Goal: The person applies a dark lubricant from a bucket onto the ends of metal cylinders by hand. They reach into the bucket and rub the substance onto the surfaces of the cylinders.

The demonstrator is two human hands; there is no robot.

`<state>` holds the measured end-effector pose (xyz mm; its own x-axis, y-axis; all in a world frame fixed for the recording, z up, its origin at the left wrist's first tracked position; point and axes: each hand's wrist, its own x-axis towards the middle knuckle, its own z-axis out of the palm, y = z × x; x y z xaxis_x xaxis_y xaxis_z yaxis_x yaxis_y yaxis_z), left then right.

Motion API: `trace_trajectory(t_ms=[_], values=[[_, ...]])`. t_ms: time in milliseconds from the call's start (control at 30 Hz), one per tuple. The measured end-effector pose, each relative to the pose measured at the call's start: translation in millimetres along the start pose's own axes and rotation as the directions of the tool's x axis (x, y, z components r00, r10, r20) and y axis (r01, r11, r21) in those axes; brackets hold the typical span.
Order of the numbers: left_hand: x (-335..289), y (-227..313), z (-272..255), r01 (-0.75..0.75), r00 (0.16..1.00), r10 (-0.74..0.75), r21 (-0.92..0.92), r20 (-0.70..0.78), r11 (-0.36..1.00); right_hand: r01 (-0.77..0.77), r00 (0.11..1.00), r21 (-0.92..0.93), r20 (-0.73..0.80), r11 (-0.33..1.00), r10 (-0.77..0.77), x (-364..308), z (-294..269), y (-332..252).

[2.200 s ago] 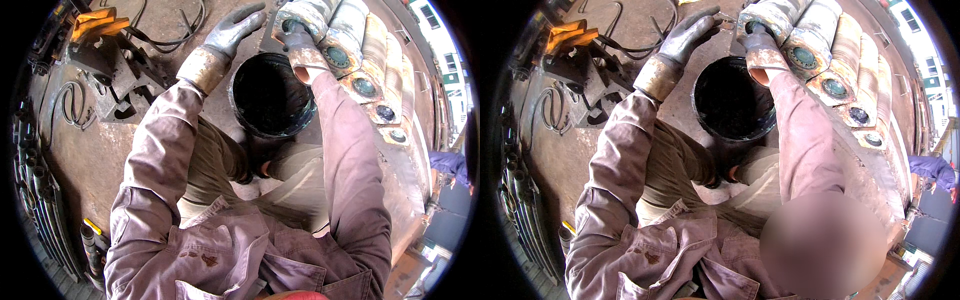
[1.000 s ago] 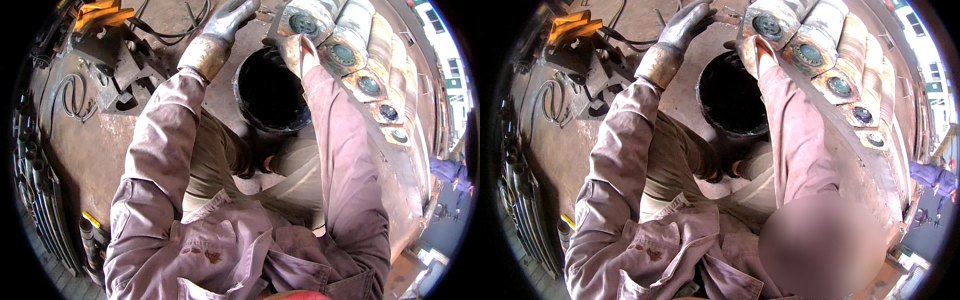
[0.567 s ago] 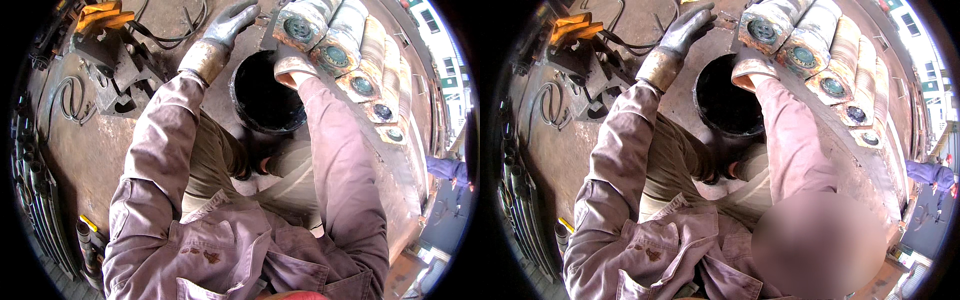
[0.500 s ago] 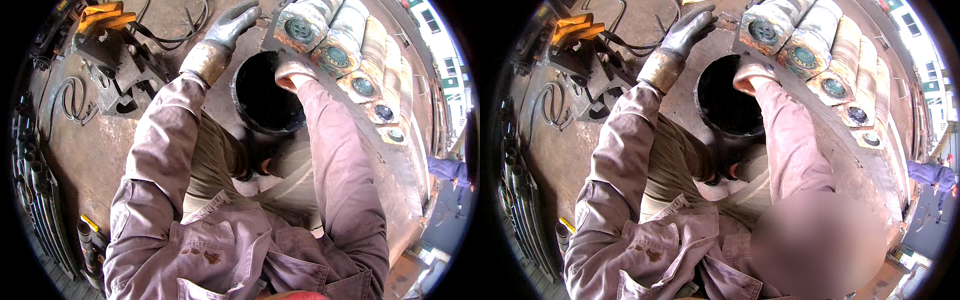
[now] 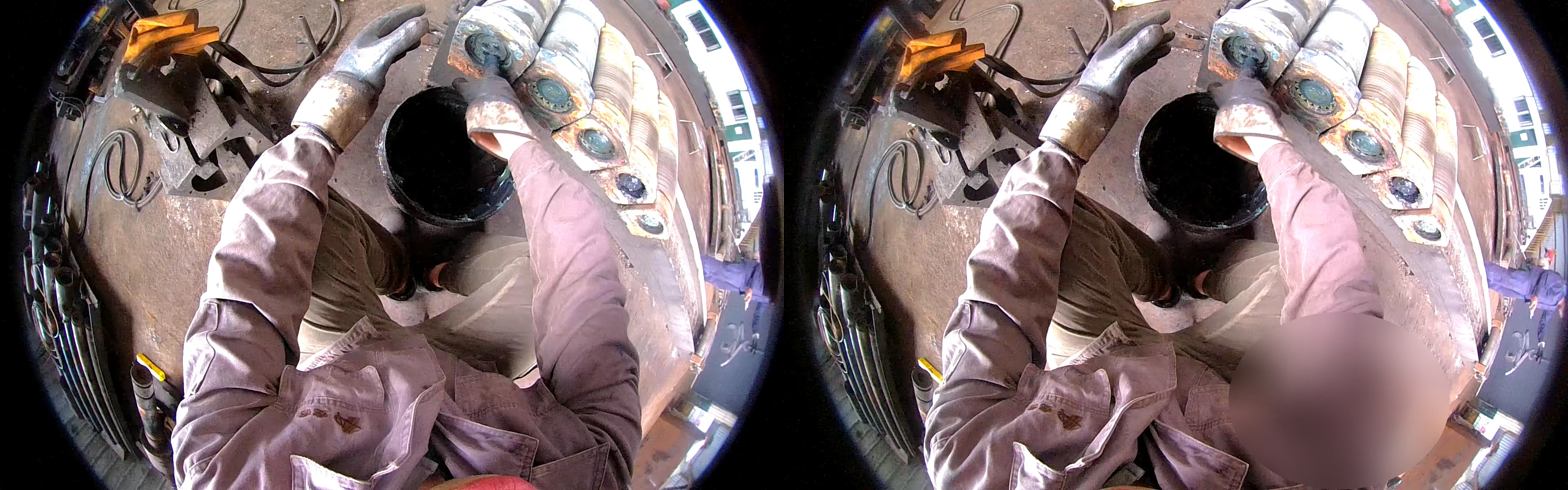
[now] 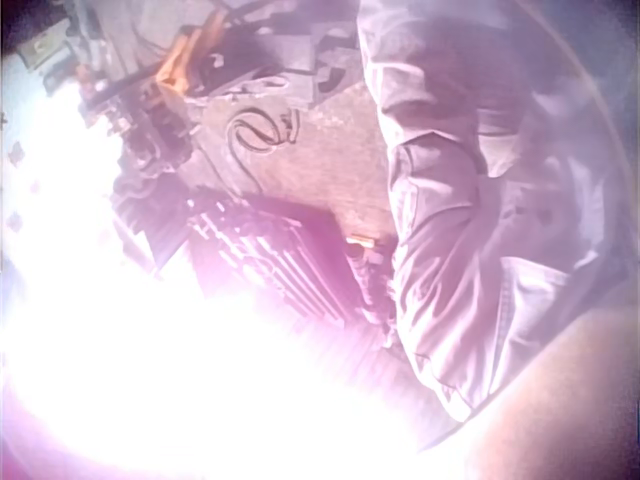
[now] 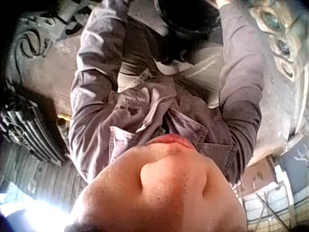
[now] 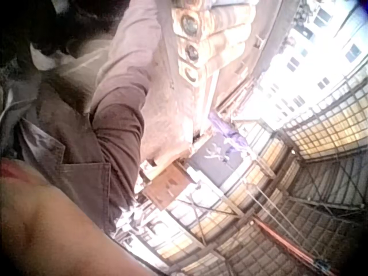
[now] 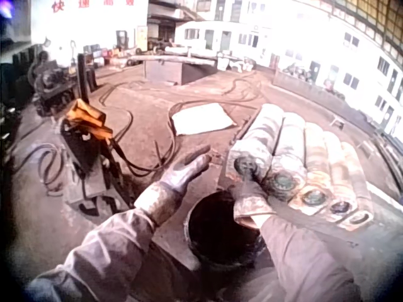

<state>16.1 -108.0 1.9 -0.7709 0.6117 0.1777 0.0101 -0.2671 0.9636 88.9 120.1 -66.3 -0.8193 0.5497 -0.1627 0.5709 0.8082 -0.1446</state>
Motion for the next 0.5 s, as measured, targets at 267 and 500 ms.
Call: trace_trajectory(t_ms=[267, 500], values=[[0, -4, 2, 0.004, 1.0, -0.004, -0.024, 0.02, 1.0, 0.05, 0.998, 0.041, 0.033, 0.998, -0.051, 20, -4, -20], [3, -11, -10, -0.007, 1.0, 0.007, -0.023, 0.0, 1.0, -0.034, 0.999, 0.08, 0.009, 0.996, 0.034, 42, 0, -30]])
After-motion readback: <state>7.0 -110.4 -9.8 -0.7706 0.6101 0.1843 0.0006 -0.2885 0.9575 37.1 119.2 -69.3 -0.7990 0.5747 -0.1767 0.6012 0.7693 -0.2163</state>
